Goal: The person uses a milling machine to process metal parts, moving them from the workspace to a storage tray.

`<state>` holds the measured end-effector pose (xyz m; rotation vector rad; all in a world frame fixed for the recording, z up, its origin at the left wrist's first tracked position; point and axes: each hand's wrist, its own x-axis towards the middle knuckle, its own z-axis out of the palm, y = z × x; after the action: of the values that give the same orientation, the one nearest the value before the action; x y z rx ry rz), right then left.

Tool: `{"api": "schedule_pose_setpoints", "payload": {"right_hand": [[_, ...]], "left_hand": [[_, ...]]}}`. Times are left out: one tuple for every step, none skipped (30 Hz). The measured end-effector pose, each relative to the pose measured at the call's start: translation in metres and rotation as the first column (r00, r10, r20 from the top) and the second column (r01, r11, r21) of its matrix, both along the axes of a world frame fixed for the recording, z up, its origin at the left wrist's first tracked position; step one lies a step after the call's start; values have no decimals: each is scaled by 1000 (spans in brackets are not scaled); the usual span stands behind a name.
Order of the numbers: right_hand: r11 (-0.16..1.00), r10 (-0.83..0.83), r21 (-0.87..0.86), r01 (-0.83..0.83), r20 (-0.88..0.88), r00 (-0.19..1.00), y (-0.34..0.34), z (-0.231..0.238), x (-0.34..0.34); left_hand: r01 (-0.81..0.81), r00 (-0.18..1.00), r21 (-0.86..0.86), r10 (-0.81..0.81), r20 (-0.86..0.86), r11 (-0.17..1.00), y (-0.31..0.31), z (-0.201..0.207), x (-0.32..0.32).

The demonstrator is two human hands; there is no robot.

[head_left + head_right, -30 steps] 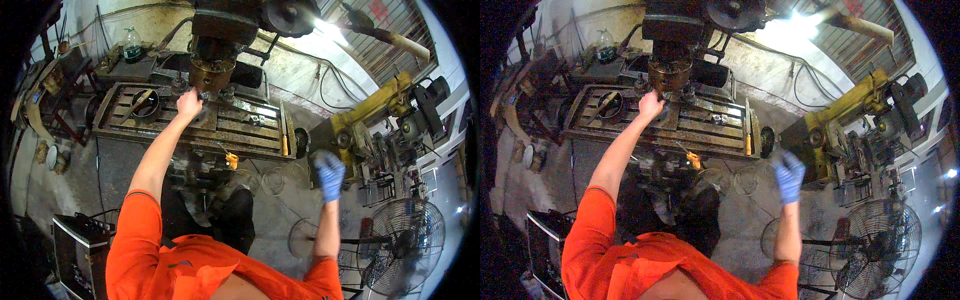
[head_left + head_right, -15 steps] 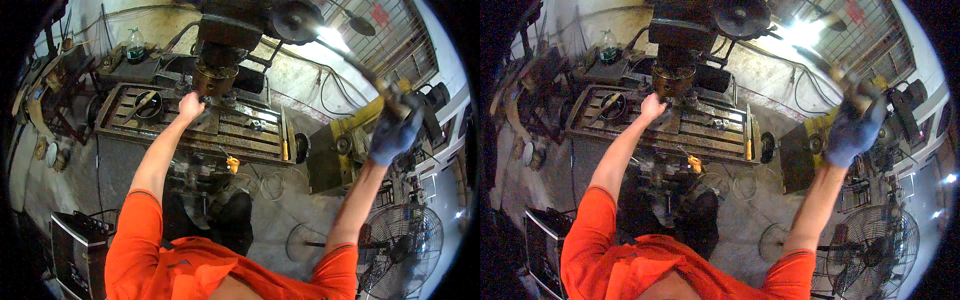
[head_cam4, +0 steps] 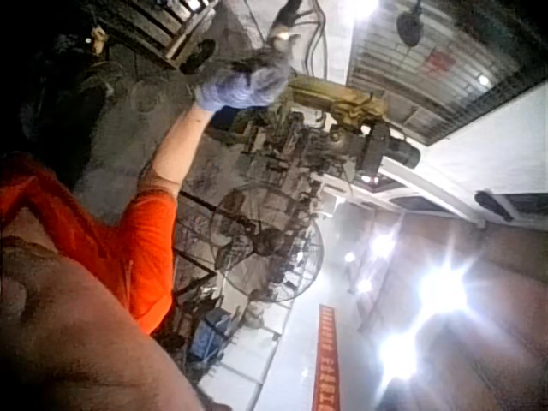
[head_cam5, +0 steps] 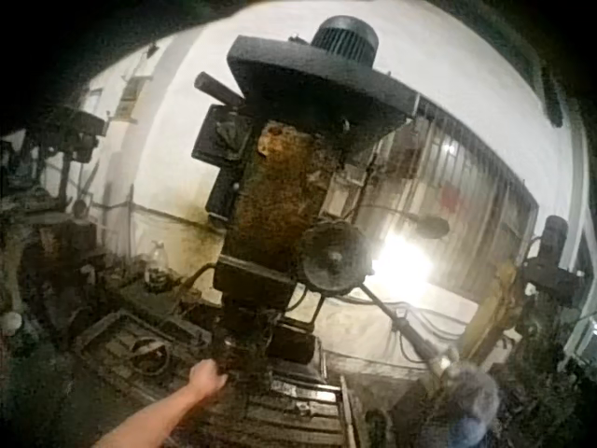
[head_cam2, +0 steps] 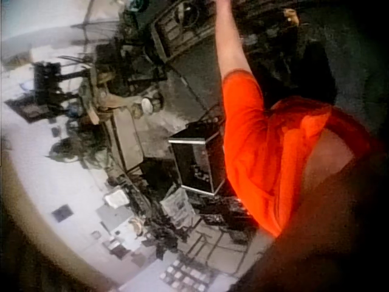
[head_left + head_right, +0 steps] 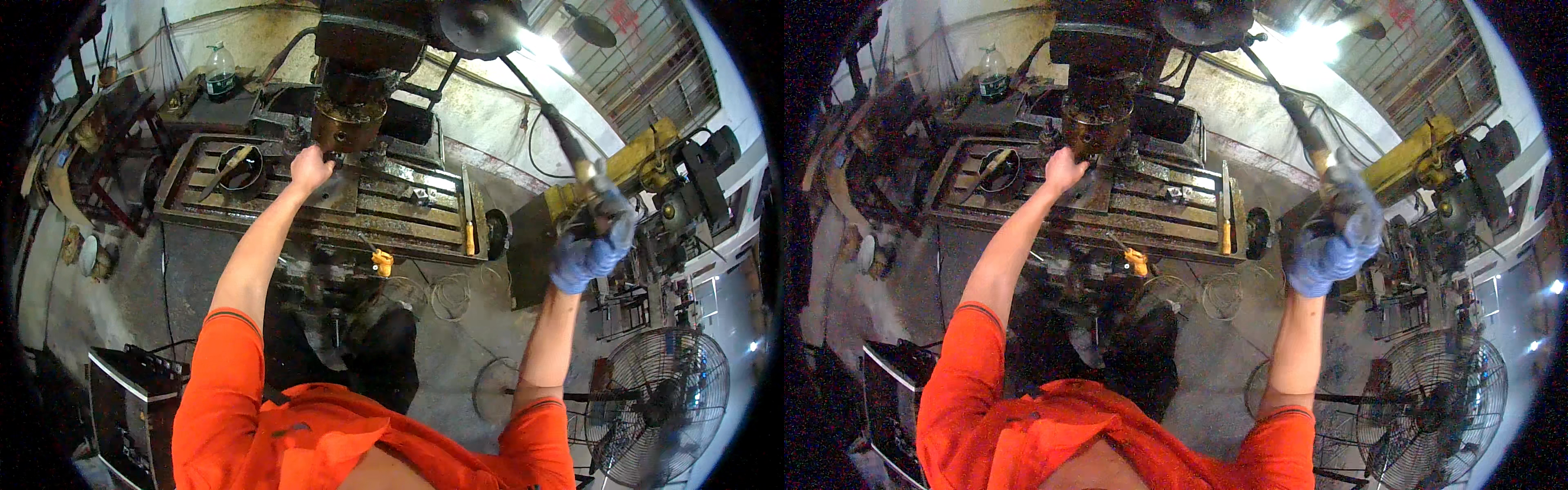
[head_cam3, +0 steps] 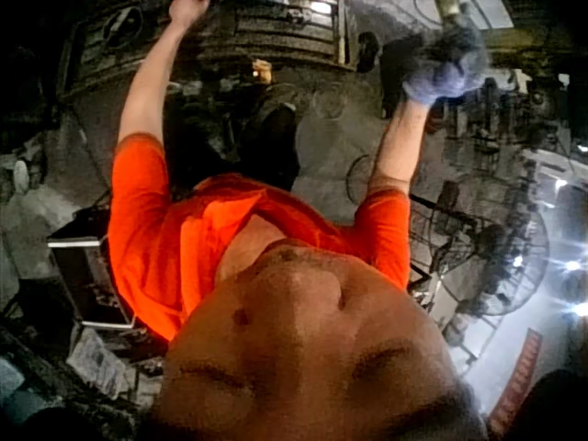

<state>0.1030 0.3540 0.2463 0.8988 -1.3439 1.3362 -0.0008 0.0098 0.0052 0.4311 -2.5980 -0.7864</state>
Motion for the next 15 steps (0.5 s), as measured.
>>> {"api": "schedule_pose_setpoints", "payload": {"right_hand": [[1000,-23,12,22,44,999,1,4,0],[999,-46,26,44,89,995,6,8,0],[997,-70,41,66,132,989,8,11,0],[995,101,-23,-99,80,992,-2,9,2],[997,71,7,-72,54,996,0,3,1],[998,44,36,-45,27,999,3,-7,-2],[998,12,63,-11,-5,1000,6,-14,-3],[999,21,41,-22,24,1000,7,-16,-2],[999,38,20,-39,47,998,7,-16,-3],[1000,4,1,-4,57,998,4,-18,-1],[1000,-27,-14,28,72,997,0,-20,-1],[998,-23,-52,28,105,994,-6,-20,2],[995,101,-29,-100,33,994,-2,-24,-4],[971,229,-98,-216,156,961,11,-30,-9],[978,204,-95,-184,280,938,17,-40,-13]], "left_hand": [[-2,1000,-5,2,9,1000,-3,-1,-1],[-3,1000,-9,3,19,1000,-5,-3,-2],[-4,1000,-13,4,29,1000,-7,-4,-2],[13,1000,-4,-13,-7,1000,-8,-6,-3],[28,999,4,-28,-43,1000,-10,-8,-2],[42,996,12,-40,-80,999,-12,-10,-2],[100,993,71,-95,-76,992,-13,-8,-2],[154,987,130,-145,-76,979,-15,-6,-1],[186,982,192,-180,-50,964,-20,-4,1],[210,977,250,-212,-17,945,-23,3,9],[208,971,317,-233,45,925,-20,27,29],[184,965,385,-241,106,904,-23,39,49],[232,968,240,-199,-154,943,-36,25,63],[236,966,203,-206,-158,950,-42,29,84],[218,970,169,-194,-148,961,-46,36,110]]}}
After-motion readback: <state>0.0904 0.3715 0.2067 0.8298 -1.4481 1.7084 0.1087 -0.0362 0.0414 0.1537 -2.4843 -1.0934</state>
